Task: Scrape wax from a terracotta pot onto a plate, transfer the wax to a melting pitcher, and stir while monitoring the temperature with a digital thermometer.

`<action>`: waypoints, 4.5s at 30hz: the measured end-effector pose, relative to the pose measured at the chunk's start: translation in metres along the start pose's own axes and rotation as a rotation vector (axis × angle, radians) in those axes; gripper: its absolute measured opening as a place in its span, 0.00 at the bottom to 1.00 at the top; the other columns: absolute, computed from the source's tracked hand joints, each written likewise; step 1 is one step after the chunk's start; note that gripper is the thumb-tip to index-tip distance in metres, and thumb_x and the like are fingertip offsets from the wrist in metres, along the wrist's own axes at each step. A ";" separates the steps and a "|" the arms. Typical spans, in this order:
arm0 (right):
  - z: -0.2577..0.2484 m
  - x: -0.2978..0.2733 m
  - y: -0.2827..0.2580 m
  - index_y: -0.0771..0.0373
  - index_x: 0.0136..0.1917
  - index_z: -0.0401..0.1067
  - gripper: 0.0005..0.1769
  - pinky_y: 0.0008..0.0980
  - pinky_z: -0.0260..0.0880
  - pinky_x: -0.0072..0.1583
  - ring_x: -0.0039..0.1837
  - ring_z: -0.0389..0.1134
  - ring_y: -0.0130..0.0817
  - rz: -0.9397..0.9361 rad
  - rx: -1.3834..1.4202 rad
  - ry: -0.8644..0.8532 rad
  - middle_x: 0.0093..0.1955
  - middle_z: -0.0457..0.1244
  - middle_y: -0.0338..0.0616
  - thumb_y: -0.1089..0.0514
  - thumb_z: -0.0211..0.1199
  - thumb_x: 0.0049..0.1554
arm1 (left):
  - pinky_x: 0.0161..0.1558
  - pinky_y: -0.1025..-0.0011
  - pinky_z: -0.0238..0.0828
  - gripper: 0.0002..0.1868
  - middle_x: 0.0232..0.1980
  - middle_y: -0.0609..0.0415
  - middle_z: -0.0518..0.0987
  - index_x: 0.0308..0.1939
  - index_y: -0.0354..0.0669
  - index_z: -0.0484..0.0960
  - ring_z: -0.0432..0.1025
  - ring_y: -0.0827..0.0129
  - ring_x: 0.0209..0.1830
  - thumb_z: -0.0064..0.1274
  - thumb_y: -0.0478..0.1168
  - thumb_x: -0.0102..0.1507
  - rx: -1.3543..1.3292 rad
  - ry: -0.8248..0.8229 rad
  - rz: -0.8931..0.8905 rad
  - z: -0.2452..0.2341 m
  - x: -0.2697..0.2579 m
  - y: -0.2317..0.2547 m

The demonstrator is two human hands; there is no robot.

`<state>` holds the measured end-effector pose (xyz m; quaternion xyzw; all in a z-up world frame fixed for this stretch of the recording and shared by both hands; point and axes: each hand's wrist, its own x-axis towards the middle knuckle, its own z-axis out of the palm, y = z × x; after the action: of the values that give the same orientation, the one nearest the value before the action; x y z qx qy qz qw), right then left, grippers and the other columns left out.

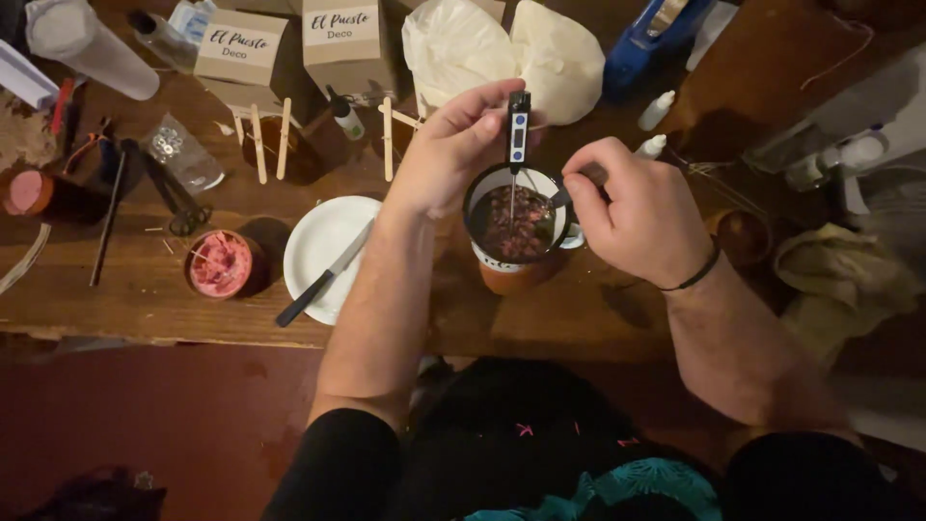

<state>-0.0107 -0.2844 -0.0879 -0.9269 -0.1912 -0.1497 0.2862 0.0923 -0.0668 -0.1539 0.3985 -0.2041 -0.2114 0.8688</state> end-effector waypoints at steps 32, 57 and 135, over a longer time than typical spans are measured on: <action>-0.011 0.018 -0.005 0.62 0.45 0.77 0.08 0.27 0.68 0.43 0.36 0.70 0.29 -0.009 0.243 -0.231 0.34 0.70 0.37 0.64 0.57 0.61 | 0.50 0.68 0.75 0.25 0.50 0.40 0.81 0.69 0.36 0.73 0.77 0.61 0.50 0.56 0.48 0.73 0.198 -0.033 0.355 0.000 -0.038 -0.007; -0.004 0.007 -0.005 0.62 0.48 0.76 0.06 0.26 0.71 0.46 0.39 0.74 0.28 -0.066 0.249 -0.233 0.37 0.72 0.37 0.64 0.58 0.62 | 0.49 0.67 0.74 0.27 0.52 0.39 0.79 0.70 0.34 0.72 0.76 0.58 0.52 0.57 0.47 0.73 0.138 0.013 0.424 -0.013 -0.033 -0.017; 0.021 -0.018 0.014 0.78 0.65 0.72 0.09 0.33 0.65 0.60 0.53 0.67 0.40 0.250 0.232 -0.105 0.48 0.66 0.57 0.73 0.49 0.83 | 0.74 0.68 0.77 0.21 0.57 0.51 0.82 0.74 0.38 0.75 0.82 0.64 0.63 0.55 0.34 0.77 -0.112 -0.038 0.332 -0.008 -0.035 -0.014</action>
<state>-0.0166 -0.2874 -0.1178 -0.9108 -0.1054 -0.0412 0.3970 0.0641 -0.0521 -0.1762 0.3061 -0.2711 -0.0836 0.9088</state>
